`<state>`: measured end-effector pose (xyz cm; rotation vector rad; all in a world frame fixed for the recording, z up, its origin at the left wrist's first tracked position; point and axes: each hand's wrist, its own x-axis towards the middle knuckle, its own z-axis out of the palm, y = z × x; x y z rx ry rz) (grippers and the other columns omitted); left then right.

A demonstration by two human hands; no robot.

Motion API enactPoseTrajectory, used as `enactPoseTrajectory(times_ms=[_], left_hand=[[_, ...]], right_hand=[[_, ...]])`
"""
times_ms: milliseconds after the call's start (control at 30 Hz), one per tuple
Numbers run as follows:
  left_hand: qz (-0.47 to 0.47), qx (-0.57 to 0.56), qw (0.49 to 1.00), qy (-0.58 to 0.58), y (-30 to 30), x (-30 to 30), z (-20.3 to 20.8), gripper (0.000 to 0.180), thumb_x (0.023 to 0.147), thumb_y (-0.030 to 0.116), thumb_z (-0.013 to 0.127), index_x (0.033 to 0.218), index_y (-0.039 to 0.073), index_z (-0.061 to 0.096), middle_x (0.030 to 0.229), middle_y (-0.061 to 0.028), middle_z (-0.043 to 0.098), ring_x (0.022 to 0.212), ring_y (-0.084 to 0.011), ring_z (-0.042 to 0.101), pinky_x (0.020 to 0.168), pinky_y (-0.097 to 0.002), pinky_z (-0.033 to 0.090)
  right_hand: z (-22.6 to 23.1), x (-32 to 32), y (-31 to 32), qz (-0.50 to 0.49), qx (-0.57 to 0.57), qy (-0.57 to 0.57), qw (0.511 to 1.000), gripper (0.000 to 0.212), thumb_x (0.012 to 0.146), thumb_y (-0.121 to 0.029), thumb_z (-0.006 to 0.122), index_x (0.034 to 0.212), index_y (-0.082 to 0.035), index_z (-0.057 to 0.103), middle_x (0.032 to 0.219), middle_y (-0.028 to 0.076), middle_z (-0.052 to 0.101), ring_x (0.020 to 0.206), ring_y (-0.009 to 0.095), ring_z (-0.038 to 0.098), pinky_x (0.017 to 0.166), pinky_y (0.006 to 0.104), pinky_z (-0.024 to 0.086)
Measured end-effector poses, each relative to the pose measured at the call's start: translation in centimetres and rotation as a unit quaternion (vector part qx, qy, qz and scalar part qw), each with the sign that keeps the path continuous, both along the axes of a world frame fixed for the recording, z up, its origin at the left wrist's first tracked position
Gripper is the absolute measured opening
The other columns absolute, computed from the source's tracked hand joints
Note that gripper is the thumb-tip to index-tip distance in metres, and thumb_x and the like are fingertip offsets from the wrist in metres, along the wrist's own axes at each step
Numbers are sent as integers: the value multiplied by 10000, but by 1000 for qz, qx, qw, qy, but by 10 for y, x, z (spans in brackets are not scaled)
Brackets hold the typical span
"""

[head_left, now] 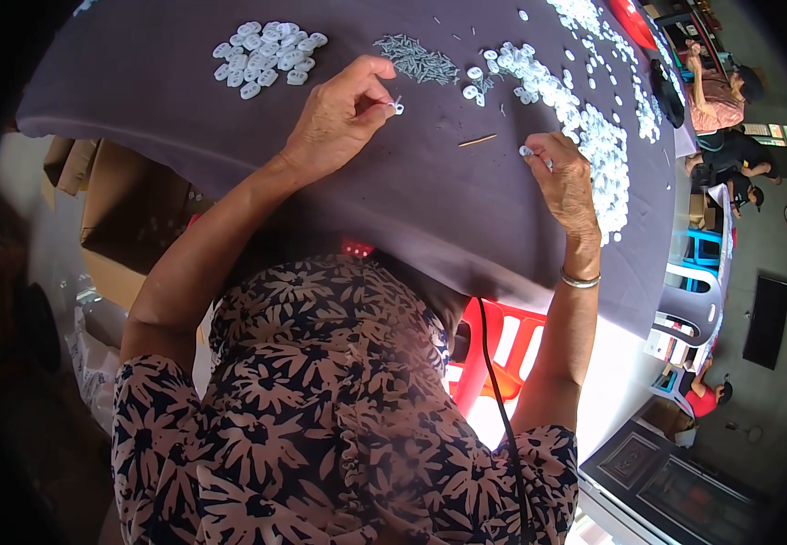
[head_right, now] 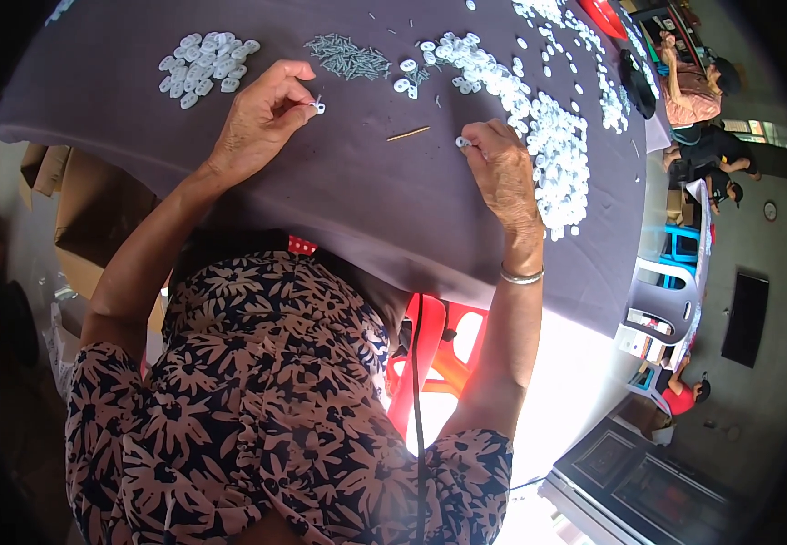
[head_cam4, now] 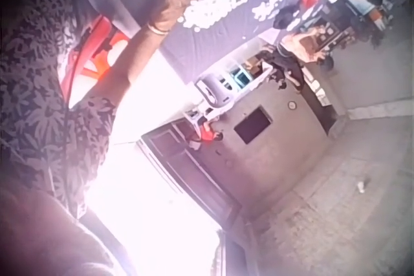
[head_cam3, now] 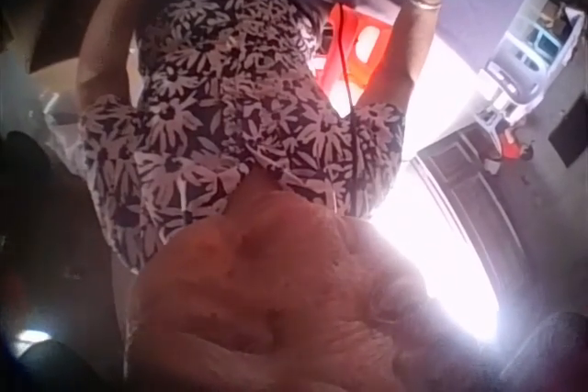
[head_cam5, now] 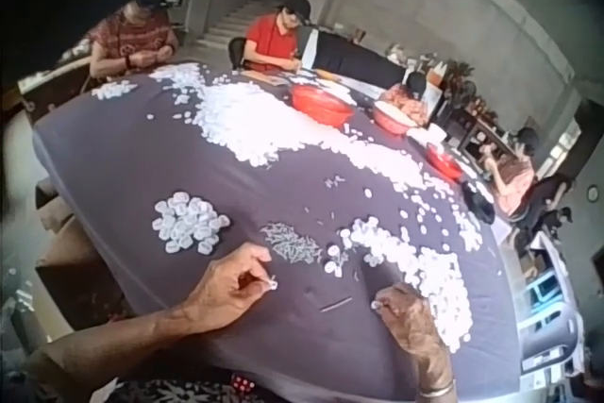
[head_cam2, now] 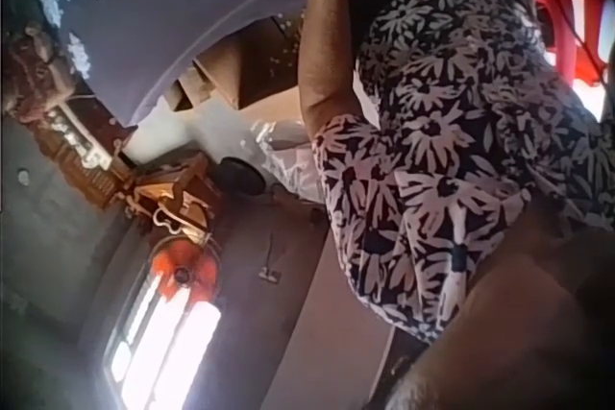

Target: The person assembles small white plastic components by inserting tiny grey pins into them by hand, using a small pin tool to aid the insertion.

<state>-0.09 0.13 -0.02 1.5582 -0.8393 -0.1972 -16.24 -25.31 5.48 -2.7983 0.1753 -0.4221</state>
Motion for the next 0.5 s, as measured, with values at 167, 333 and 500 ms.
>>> enactPoseTrajectory(times_ms=[167,333,500], left_hand=[[-4,-3,1000,-16,2,0,-1,330,801,-3,616,1105,65,506,755,-33,608,660,-111,571,631,-251,472],[-16,7,1000,-19,-3,-2,2,328,791,-10,595,1093,81,506,763,-53,633,688,-168,624,641,-285,494],[-46,34,998,-23,0,-3,2,363,831,-24,584,1168,61,478,784,1,574,687,-68,534,647,-228,453]], right_hand=[[-4,5,2,-27,109,26,993,94,791,10,659,858,-30,605,756,-15,557,684,61,517,631,215,430],[-7,37,36,-4,377,-52,925,64,843,21,635,876,-31,619,817,-62,570,735,15,503,674,163,420],[-17,78,81,72,468,-50,879,105,826,-30,673,930,-33,667,774,-54,588,682,18,489,611,169,406]])
